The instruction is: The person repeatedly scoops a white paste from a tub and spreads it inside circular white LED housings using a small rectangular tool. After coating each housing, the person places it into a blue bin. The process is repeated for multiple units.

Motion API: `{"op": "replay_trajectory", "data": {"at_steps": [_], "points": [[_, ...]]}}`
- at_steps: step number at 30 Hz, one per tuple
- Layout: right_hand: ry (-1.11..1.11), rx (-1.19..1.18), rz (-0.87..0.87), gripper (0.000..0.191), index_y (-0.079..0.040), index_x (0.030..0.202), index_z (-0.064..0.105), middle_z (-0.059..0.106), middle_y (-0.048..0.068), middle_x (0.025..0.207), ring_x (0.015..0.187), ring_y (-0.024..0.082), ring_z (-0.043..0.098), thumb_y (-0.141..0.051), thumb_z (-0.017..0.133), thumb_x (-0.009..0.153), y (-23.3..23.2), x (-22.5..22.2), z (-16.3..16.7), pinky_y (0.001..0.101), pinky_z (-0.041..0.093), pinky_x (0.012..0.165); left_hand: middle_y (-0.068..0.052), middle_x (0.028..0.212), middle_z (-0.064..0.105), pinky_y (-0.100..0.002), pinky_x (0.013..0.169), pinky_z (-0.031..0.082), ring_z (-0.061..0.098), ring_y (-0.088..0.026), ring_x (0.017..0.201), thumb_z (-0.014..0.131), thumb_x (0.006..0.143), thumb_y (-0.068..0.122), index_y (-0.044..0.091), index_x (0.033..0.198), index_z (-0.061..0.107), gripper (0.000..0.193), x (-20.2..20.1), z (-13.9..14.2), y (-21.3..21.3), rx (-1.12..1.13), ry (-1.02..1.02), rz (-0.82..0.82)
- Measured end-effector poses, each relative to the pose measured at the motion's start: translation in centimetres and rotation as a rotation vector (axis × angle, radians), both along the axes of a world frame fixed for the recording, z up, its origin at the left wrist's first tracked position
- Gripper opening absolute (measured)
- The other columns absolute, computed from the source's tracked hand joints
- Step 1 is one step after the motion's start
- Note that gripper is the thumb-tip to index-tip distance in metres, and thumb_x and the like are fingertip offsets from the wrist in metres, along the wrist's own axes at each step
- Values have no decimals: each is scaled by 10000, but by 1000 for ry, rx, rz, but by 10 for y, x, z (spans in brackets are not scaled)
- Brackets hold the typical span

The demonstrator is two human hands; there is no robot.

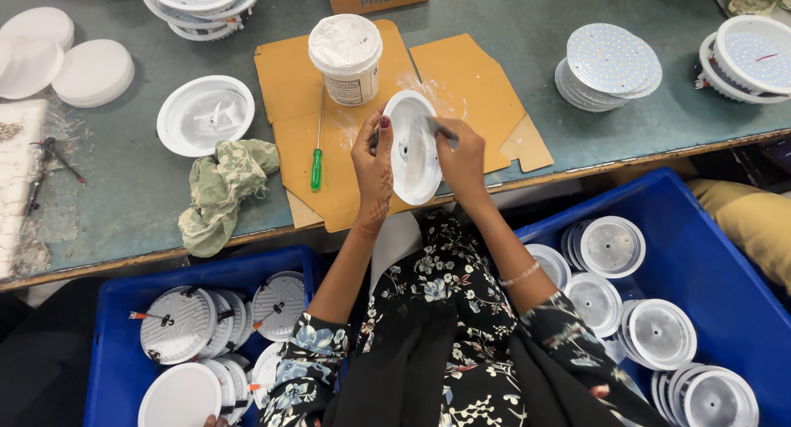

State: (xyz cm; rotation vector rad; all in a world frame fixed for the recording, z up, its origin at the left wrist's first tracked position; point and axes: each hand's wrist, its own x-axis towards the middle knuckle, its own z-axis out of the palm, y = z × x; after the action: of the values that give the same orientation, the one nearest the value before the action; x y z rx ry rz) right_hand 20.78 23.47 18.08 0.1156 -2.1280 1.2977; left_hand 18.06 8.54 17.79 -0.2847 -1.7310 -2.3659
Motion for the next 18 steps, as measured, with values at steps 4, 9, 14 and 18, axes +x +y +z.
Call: {"op": "replay_trajectory", "data": {"at_steps": [4,9,14,18], "points": [[133,129,-20,367,47,1250,664,686,231,1160,1057,385,677,97,564,900,-20,-8,-8,411,539,930,-32,1110,687,-188,764,508,582,-40,892,617,1058,345,6,1367,638,460,1,0,3,27,48,-15],[59,201,-43,370,61,1248,653,676,251,1158,1072,426,650,94,567,890,-26,22,-24,451,515,944,-30,1096,688,-191,743,497,575,-44,871,613,1059,356,2,1352,653,461,2,-5,2,8,41,18],[-25,-78,-75,187,33,1111,681,730,223,969,891,354,751,-4,621,938,-3,21,-25,407,571,798,-24,1081,668,-191,717,465,529,-41,844,600,1065,380,8,1370,660,485,7,-5,0,-7,15,34],[-201,23,-121,158,51,951,692,699,247,808,738,384,709,-104,697,919,-3,-5,-15,432,537,692,-20,1139,668,-183,744,464,527,-33,861,601,1064,388,6,1377,645,496,13,-1,1,-63,51,39]]}}
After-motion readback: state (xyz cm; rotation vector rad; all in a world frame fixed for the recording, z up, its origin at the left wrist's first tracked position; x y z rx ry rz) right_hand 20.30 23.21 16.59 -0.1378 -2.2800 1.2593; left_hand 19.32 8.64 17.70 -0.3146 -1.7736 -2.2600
